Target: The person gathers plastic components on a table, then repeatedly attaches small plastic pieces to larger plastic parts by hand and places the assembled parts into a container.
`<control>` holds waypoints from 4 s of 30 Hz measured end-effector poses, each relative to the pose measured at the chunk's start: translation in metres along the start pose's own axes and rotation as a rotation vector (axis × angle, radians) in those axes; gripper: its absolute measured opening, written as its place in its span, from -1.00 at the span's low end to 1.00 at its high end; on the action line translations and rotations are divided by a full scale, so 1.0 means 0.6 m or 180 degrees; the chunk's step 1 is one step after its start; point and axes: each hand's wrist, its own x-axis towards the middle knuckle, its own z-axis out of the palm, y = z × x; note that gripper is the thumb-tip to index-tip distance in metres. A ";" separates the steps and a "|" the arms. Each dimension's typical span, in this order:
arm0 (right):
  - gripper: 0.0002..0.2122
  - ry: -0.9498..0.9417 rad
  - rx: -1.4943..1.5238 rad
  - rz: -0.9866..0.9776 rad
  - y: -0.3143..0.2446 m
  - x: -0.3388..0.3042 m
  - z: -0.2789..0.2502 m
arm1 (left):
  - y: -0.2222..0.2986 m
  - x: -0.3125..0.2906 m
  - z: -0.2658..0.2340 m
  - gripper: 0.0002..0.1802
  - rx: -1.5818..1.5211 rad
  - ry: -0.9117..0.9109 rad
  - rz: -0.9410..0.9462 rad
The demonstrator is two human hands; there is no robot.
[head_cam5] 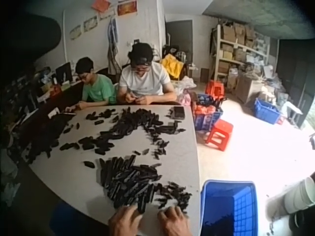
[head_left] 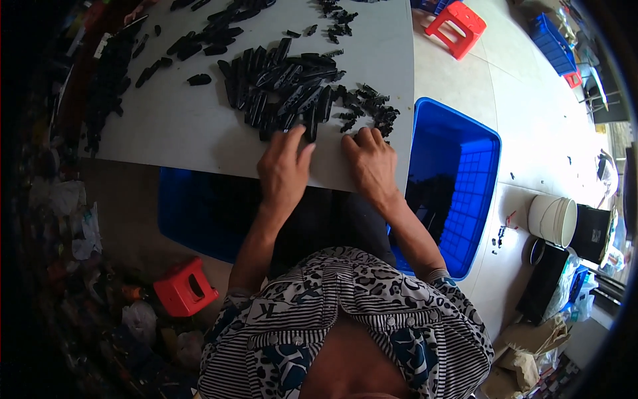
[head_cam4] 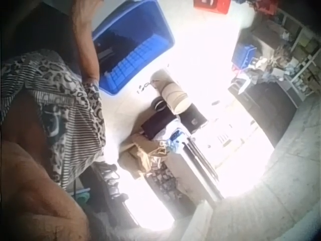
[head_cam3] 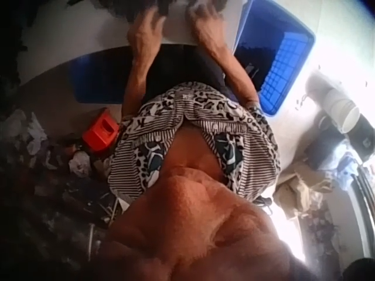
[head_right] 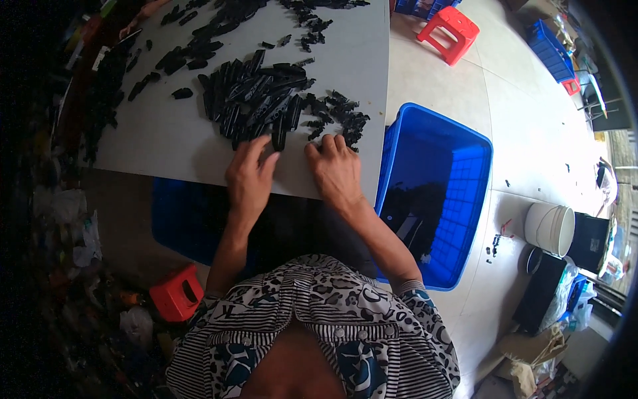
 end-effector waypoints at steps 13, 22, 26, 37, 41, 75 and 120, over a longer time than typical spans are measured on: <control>-0.79 0.0862 0.2393 0.0540 0.004 -0.011 -0.012 | -0.035 0.010 -0.008 -0.57 -0.2039 -0.0266 -0.1409; -0.91 0.0424 0.5209 0.1786 -0.022 -0.017 -0.008 | -0.036 0.001 -0.025 -0.63 -0.5350 -0.1319 -0.2167; -0.92 0.0401 0.5354 0.1712 -0.033 -0.020 -0.009 | -0.028 -0.001 -0.027 -0.64 -0.5361 -0.1350 -0.2170; -0.92 0.0309 0.5418 0.1743 -0.049 -0.019 -0.002 | -0.005 -0.005 -0.031 -0.64 -0.4448 -0.0894 -0.2049; -0.92 0.0280 0.5398 0.1828 -0.050 -0.021 0.004 | -0.001 -0.006 -0.030 -0.64 -0.4288 -0.0809 -0.2019; -0.88 0.0336 0.3223 -0.0035 -0.019 -0.003 0.000 | 0.008 -0.007 -0.032 -0.64 -0.3553 -0.0914 -0.1781; -0.84 -0.0177 0.0322 -0.0322 -0.007 0.013 0.017 | 0.005 0.020 -0.025 -0.70 -0.0245 -0.0238 0.0150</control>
